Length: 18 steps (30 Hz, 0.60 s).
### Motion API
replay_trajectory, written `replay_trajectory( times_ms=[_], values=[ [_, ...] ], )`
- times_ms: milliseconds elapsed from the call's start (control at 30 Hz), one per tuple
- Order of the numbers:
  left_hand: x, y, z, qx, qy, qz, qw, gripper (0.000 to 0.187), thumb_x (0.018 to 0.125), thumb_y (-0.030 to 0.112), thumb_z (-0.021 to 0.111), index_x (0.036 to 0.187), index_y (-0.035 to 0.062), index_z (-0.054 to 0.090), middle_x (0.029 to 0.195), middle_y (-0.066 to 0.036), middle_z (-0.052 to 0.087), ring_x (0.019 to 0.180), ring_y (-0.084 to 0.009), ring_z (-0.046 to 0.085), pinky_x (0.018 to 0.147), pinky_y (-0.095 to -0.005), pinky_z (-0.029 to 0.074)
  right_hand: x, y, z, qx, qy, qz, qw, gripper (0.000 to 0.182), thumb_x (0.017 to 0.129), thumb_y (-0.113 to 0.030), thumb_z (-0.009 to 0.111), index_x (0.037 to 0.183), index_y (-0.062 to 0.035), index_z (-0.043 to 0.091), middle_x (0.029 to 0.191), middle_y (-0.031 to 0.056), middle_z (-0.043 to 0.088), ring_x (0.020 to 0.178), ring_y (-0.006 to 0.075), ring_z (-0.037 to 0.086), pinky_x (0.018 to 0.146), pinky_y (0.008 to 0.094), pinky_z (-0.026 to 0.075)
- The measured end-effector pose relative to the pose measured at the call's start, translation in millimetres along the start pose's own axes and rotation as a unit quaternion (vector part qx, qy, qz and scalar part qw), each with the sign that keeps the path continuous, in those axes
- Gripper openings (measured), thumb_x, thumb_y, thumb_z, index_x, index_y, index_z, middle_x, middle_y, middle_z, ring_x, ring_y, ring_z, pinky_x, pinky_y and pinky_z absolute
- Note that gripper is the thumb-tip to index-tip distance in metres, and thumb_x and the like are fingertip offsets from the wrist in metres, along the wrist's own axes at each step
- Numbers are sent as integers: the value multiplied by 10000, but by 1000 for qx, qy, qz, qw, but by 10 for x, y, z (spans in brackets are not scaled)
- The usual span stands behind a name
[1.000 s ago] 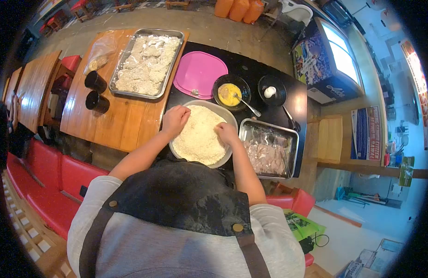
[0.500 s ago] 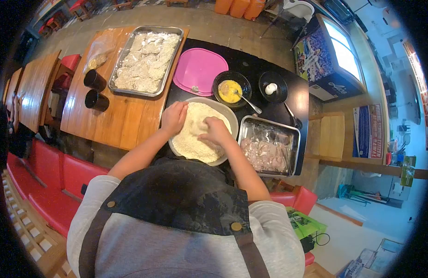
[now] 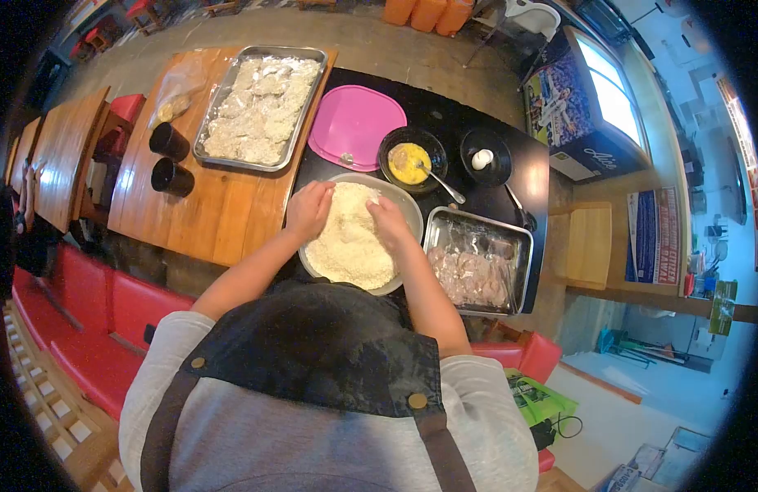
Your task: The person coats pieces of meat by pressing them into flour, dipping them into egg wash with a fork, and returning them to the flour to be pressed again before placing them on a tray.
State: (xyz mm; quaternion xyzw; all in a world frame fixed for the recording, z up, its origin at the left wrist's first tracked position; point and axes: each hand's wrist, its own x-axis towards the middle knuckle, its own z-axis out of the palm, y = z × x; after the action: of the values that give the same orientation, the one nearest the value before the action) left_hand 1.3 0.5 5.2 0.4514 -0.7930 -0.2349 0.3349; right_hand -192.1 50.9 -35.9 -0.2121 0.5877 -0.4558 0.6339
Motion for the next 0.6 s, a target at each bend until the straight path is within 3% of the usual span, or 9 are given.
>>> replay_trajectory(
  times_ms=[100, 167, 233, 300, 333, 367, 433, 567, 600],
  values=[
    [7, -9, 44, -10, 18, -4, 1000, 175, 885, 204, 481, 925, 70, 586, 812, -123, 580, 751, -338, 571, 659, -434, 443, -260, -354, 146, -111, -98, 17, 989, 275, 858, -170, 553, 1063, 14, 569, 942, 95, 619, 858, 143, 566, 751, 271, 452],
    [13, -19, 51, -13, 17, -1, 1000, 174, 884, 204, 482, 923, 71, 588, 814, -123, 582, 752, -337, 571, 658, -433, 443, -336, -443, 238, -331, -120, -105, 930, 213, 848, -145, 560, 1006, -12, 607, 885, 70, 631, 800, 132, 576, 732, 269, 461],
    [2, -34, 52, -14, 19, -1, 1000, 173, 884, 204, 483, 922, 72, 589, 816, -122, 584, 753, -337, 572, 657, -432, 443, -335, -400, 322, -310, -92, -114, 940, 162, 828, -103, 569, 954, -23, 631, 859, 61, 636, 775, 123, 583, 715, 257, 468],
    [2, -40, 56, -20, 25, 0, 1000, 171, 881, 201, 485, 920, 73, 591, 816, -121, 584, 756, -335, 571, 659, -431, 443, -282, -300, 385, -285, -137, -52, 947, 140, 813, -66, 571, 925, -9, 635, 797, 53, 639, 715, 122, 589, 666, 258, 475],
    [2, -34, 43, -20, 26, 0, 999, 171, 881, 201, 485, 920, 73, 591, 816, -121, 584, 756, -335, 571, 659, -431, 443, -264, -144, 470, -387, -119, -101, 909, 113, 827, -28, 554, 918, -5, 617, 752, 22, 615, 660, 106, 561, 630, 254, 465],
    [-5, -20, 35, -15, 18, -8, 1000, 168, 880, 199, 486, 917, 74, 592, 815, -121, 584, 759, -335, 571, 660, -431, 444, -209, -87, 454, -387, -118, -101, 909, 113, 827, -28, 554, 918, -5, 617, 752, 22, 615, 660, 106, 561, 630, 254, 465],
    [10, -21, 46, -10, 15, -13, 1000, 166, 878, 197, 487, 913, 74, 593, 815, -121, 584, 761, -335, 571, 660, -430, 444, -170, -185, 499, -308, -125, 3, 943, 89, 825, -6, 532, 859, 0, 614, 716, 34, 603, 642, 91, 553, 606, 246, 458],
    [14, -28, 8, -5, 10, 1, 1000, 172, 885, 170, 476, 933, 55, 594, 830, -136, 586, 762, -336, 574, 658, -411, 452, -280, -64, 527, -345, -97, -47, 932, 106, 790, -28, 534, 813, -11, 635, 669, 52, 614, 601, 113, 567, 572, 269, 464],
    [-4, -12, 15, -11, 10, -4, 1000, 171, 883, 171, 478, 932, 55, 594, 832, -138, 586, 763, -338, 573, 661, -415, 452, -349, 19, 593, -280, -85, -41, 955, 99, 786, -71, 552, 791, -17, 635, 661, 58, 612, 603, 117, 568, 572, 273, 461]
  ],
)
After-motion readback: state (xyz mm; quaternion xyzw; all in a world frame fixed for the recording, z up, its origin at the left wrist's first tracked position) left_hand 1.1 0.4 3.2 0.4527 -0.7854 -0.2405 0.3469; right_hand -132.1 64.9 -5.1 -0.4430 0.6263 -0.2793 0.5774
